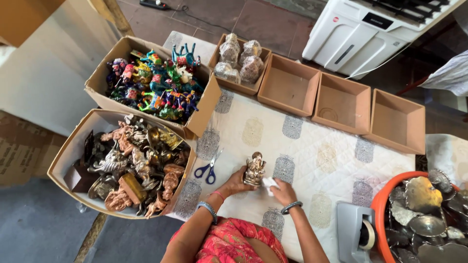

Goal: Wrapping small metallic statues in protective white sheets and placing them into cardboard boxes.

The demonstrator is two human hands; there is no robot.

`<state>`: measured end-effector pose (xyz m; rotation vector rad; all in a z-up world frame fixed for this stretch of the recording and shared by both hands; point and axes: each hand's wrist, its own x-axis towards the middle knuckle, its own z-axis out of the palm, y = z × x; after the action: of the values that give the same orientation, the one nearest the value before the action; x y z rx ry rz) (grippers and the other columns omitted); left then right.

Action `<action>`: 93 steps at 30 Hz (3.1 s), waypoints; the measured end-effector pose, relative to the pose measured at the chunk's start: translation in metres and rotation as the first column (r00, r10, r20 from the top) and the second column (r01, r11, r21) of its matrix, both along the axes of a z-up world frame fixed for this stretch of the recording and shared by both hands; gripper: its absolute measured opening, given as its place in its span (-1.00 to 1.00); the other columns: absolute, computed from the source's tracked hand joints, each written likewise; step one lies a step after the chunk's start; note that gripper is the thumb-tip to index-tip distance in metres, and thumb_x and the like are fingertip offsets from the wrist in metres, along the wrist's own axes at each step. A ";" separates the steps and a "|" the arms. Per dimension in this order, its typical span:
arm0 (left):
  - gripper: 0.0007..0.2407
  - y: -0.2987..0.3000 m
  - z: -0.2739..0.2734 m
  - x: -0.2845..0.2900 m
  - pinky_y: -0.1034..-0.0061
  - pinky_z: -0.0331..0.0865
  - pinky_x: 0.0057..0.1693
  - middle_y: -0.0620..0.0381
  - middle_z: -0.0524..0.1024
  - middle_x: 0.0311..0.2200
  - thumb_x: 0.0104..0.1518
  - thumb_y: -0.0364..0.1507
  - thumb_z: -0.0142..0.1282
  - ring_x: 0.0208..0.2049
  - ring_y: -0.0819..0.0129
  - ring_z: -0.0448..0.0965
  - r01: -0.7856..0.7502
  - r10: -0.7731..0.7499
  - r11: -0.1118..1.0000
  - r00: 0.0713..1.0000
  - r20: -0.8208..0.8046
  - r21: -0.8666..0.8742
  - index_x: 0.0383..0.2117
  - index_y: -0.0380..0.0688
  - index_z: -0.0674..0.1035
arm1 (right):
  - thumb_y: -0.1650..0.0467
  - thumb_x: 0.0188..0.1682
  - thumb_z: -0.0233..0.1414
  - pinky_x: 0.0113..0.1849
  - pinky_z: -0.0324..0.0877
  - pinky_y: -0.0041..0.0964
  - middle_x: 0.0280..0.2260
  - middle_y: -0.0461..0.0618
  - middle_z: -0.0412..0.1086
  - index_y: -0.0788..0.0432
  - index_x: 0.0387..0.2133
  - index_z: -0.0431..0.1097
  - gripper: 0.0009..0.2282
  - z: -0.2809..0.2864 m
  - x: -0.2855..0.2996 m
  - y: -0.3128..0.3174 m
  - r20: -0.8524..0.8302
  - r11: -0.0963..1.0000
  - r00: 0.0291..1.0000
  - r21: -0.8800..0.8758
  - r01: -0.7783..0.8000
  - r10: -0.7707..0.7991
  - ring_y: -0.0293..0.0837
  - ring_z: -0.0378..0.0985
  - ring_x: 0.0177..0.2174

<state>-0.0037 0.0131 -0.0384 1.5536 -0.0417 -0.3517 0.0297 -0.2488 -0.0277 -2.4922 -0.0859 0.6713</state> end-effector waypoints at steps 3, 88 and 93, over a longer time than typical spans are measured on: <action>-0.24 -0.010 0.012 -0.001 0.43 0.46 0.17 0.04 0.58 -0.03 -0.25 -0.35 0.51 0.01 0.27 0.59 -0.026 0.028 0.999 0.998 -0.056 0.039 0.16 -0.25 0.32 | 0.33 -0.09 0.05 -0.37 0.47 -0.16 -0.25 0.09 0.61 0.01 0.08 0.42 -0.60 0.081 0.000 0.025 0.132 0.971 0.962 0.027 0.238 -0.239 -0.07 0.57 -0.48; -0.03 0.009 -0.010 -0.017 0.47 0.30 0.30 0.01 0.46 0.16 -0.33 -0.32 0.55 0.19 0.25 0.46 0.029 -0.030 1.000 0.994 -0.106 -0.010 0.34 -0.23 0.18 | 0.43 -0.16 0.07 -0.27 0.53 -0.22 -0.13 -0.02 0.55 0.05 -0.03 0.48 -0.63 0.063 -0.033 0.043 0.115 0.964 0.968 0.176 0.200 -0.222 -0.06 0.67 -0.35; -0.02 0.008 -0.012 -0.015 0.48 0.31 0.30 0.01 0.47 0.15 -0.35 -0.32 0.55 0.18 0.25 0.47 0.015 -0.019 1.000 0.988 -0.156 -0.027 0.33 -0.26 0.19 | 0.44 -0.15 0.03 -0.29 0.58 -0.32 -0.20 0.04 0.58 0.16 -0.07 0.49 -0.67 0.069 -0.004 0.064 0.210 0.839 0.954 0.539 0.071 -0.215 -0.18 0.66 -0.31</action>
<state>-0.0188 0.0210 -0.0504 1.4968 0.0630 -0.4839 0.0256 -0.1847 0.0417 -2.0076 -0.1556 0.2038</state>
